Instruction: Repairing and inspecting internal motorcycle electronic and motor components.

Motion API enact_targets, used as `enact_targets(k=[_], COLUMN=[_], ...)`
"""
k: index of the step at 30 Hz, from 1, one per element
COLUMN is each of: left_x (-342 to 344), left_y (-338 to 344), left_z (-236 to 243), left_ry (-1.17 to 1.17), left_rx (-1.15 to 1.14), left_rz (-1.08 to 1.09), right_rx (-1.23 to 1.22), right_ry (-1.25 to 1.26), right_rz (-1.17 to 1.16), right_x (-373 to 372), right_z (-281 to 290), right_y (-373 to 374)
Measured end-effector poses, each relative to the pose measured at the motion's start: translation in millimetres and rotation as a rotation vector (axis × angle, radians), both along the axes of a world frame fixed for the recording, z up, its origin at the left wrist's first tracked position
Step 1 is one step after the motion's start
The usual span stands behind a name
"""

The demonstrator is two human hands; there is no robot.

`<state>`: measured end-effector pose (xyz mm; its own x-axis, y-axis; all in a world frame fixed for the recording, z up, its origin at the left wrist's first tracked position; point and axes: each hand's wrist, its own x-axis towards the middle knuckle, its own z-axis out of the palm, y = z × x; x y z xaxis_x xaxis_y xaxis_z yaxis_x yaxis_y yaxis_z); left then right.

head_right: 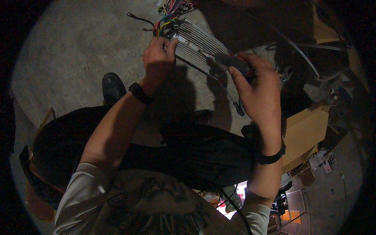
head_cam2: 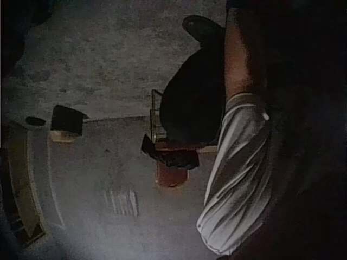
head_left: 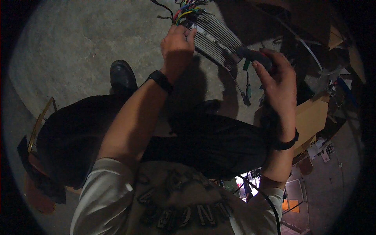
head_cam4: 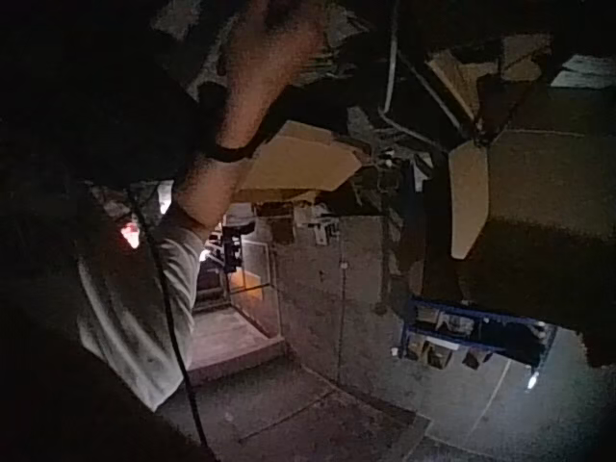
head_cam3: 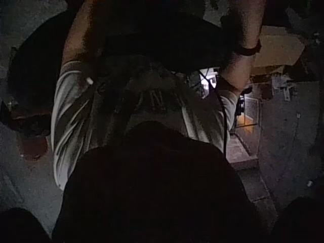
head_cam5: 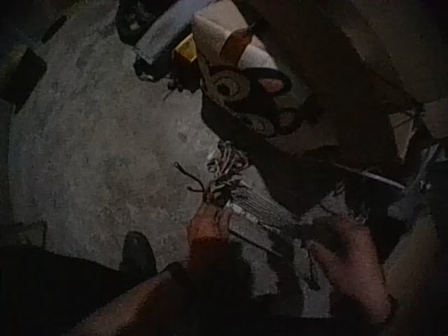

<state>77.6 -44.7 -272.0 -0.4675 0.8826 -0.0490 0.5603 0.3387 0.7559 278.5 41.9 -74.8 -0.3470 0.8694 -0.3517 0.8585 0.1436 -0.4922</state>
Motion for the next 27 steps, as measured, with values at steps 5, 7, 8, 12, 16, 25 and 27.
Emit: enact_targets(k=[5, 7, 8, 12, 16, 25, 27], left_x=[1, 1, 1, 2, -1, -3, -2], left_y=[-1, -1, 0, 1, 0, 4, 3], left_z=[-3, -4, -3, -4, -7, -3, -3], left_ry=[0.035, 0.056, 0.048, 0.036, 0.041, -0.009, 0.019], left_rx=[0.055, 0.081, 0.082, 0.091, 0.11, 0.032, 0.023], left_rz=[-0.007, -0.006, -0.008, -0.006, -0.013, -0.032, -0.019], right_rx=[-0.147, -0.213, -0.214, -0.061, -0.001, -0.216, -0.296], right_ry=[-0.043, -0.124, -0.126, -0.209, -0.278, -0.07, -0.047], right_rz=[-0.166, -0.288, -0.289, -0.008, 0.146, -0.071, -0.181], right_x=[-13, -16, -16, -19, -31, -11, -9], right_z=[-3, -5, -6, -6, -4, -7, -11], right_y=[-3, 0, -1, -1, 3, -1, 1])
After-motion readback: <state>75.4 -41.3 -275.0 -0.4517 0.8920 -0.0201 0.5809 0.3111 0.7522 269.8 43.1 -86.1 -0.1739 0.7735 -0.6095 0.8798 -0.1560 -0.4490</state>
